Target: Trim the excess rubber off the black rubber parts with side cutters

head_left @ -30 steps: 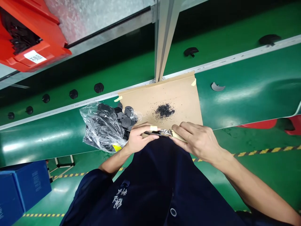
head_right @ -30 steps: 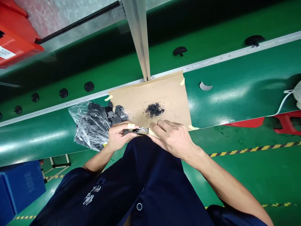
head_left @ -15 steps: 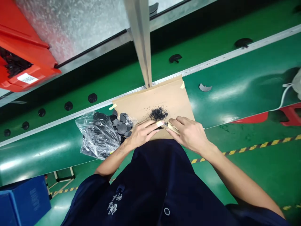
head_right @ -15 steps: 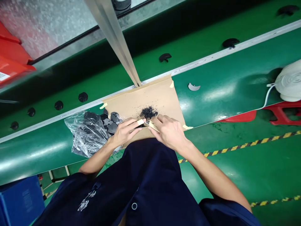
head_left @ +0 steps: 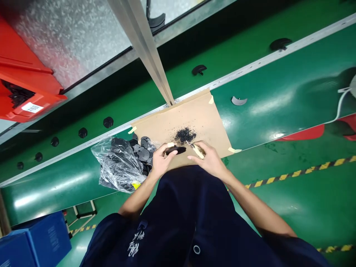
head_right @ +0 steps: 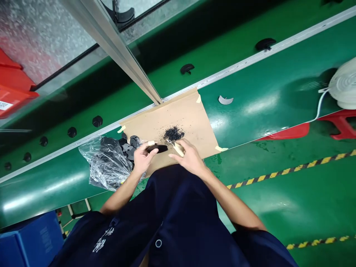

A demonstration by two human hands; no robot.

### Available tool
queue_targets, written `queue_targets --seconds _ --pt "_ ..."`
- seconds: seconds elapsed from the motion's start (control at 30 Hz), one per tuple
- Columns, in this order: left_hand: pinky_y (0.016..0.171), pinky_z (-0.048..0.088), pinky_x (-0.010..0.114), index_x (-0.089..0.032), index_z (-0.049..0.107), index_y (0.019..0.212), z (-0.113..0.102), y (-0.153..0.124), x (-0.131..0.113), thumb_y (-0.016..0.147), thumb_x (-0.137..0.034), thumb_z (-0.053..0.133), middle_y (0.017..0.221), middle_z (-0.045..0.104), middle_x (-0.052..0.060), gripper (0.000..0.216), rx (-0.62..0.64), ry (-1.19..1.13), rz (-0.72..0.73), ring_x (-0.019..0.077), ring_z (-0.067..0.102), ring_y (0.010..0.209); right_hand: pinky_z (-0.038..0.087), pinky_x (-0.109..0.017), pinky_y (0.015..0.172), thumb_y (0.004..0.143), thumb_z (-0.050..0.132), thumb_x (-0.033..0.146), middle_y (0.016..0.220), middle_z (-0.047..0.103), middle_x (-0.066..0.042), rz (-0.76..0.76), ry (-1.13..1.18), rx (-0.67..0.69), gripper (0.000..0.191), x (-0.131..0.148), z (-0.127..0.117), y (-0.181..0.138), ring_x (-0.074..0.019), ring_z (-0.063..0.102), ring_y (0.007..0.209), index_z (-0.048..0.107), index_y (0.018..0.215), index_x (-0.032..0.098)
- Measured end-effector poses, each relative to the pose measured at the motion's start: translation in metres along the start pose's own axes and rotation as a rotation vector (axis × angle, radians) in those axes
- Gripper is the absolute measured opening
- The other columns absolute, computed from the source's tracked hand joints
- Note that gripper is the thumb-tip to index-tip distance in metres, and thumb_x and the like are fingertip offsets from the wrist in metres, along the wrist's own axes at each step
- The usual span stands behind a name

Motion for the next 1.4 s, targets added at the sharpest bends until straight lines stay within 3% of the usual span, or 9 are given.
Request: queue_targets --seconds 0.1,0.17,0.27,0.37,0.53,0.63,0.77,0.97,1.4 --pt "0.08 0.061 0.027 -0.016 0.067 0.105 -0.007 -0.017 -0.003 0.093 -0.041 0.072 0.094 0.076 0.006 0.028 -0.084 -0.141 -0.075 0.0167 0.075 0.088 0.05 -0.03 0.072 0.094 0.064 0.03 0.096 0.07 -0.007 -0.089 0.082 -0.028 0.024 0.011 0.017 0.002 -0.0202 0.065 0.082 0.061 0.114 0.017" --pt "0.084 0.061 0.028 -0.017 0.067 0.109 -0.015 -0.022 -0.009 0.095 -0.035 0.07 0.098 0.076 0.007 0.023 -0.014 -0.039 -0.012 0.0169 0.075 0.091 0.048 -0.03 0.07 0.096 0.058 0.021 0.092 0.069 -0.007 -0.248 -0.062 -0.02 0.017 0.024 0.02 0.003 -0.0197 0.062 0.079 0.063 0.112 0.016" --pt "0.088 0.06 0.032 -0.018 0.07 0.114 -0.026 -0.022 -0.02 0.098 -0.026 0.063 0.103 0.075 0.009 0.02 0.172 0.27 0.168 0.0191 0.073 0.095 0.044 -0.033 0.07 0.096 0.048 0.008 0.091 0.068 -0.009 -0.515 -0.387 0.032 0.023 0.046 0.017 0.002 -0.0212 0.059 0.081 0.067 0.107 0.015" --pt "0.083 0.06 0.034 -0.018 0.072 0.115 -0.034 -0.019 -0.031 0.1 -0.023 0.058 0.097 0.075 0.009 0.022 0.273 0.353 0.312 0.0197 0.071 0.089 0.044 -0.033 0.071 0.098 0.049 0.009 0.09 0.069 -0.009 -0.638 -0.417 0.076 0.023 0.063 0.004 -0.002 -0.0213 0.059 0.082 0.068 0.11 0.015" --pt "0.074 0.061 0.025 -0.017 0.075 0.109 -0.041 -0.017 -0.041 0.095 -0.025 0.07 0.092 0.079 0.007 0.017 0.161 0.099 0.21 0.0155 0.075 0.08 0.051 -0.033 0.072 0.097 0.059 0.018 0.096 0.07 -0.008 -0.505 0.004 0.04 0.022 0.065 -0.03 0.0 -0.0193 0.063 0.08 0.064 0.119 0.018" --pt "0.076 0.063 0.024 -0.016 0.074 0.105 -0.042 -0.018 -0.044 0.09 -0.029 0.078 0.089 0.081 0.006 0.02 0.088 -0.006 0.166 0.016 0.078 0.079 0.052 -0.036 0.074 0.097 0.058 0.019 0.096 0.071 -0.009 -0.477 -0.103 0.029 0.022 0.063 -0.038 0.003 -0.0208 0.063 0.081 0.065 0.117 0.018" --pt "0.071 0.063 0.025 -0.016 0.075 0.102 -0.044 -0.016 -0.049 0.089 -0.029 0.079 0.087 0.08 0.006 0.019 0.038 -0.024 0.215 0.0158 0.077 0.076 0.054 -0.038 0.077 0.099 0.054 0.021 0.097 0.071 -0.01 -0.552 -0.241 0.116 0.022 0.069 -0.03 0.003 -0.0228 0.065 0.087 0.065 0.117 0.017" --pt "0.076 0.058 0.026 -0.019 0.076 0.103 -0.045 -0.013 -0.053 0.091 -0.018 0.074 0.091 0.077 0.005 0.012 0.056 0.043 0.297 0.0147 0.073 0.083 0.052 -0.036 0.073 0.101 0.054 0.023 0.094 0.071 -0.009 -0.603 -0.279 0.156 0.021 0.079 -0.025 -0.001 -0.021 0.062 0.082 0.066 0.116 0.016" --pt "0.071 0.059 0.027 -0.018 0.077 0.103 -0.047 -0.016 -0.055 0.089 -0.023 0.078 0.085 0.078 0.006 0.014 0.028 -0.07 0.333 0.0159 0.073 0.078 0.045 -0.033 0.069 0.103 0.05 0.025 0.093 0.072 -0.008 -0.674 -0.515 0.101 0.021 0.076 -0.031 0.004 -0.0194 0.059 0.078 0.068 0.112 0.016"
Point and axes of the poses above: each hand's wrist, its own y-axis towards the middle knuckle, its own z-axis out of the palm, x = y × z, the point moved 3 cm from there along y, towards the middle knuckle
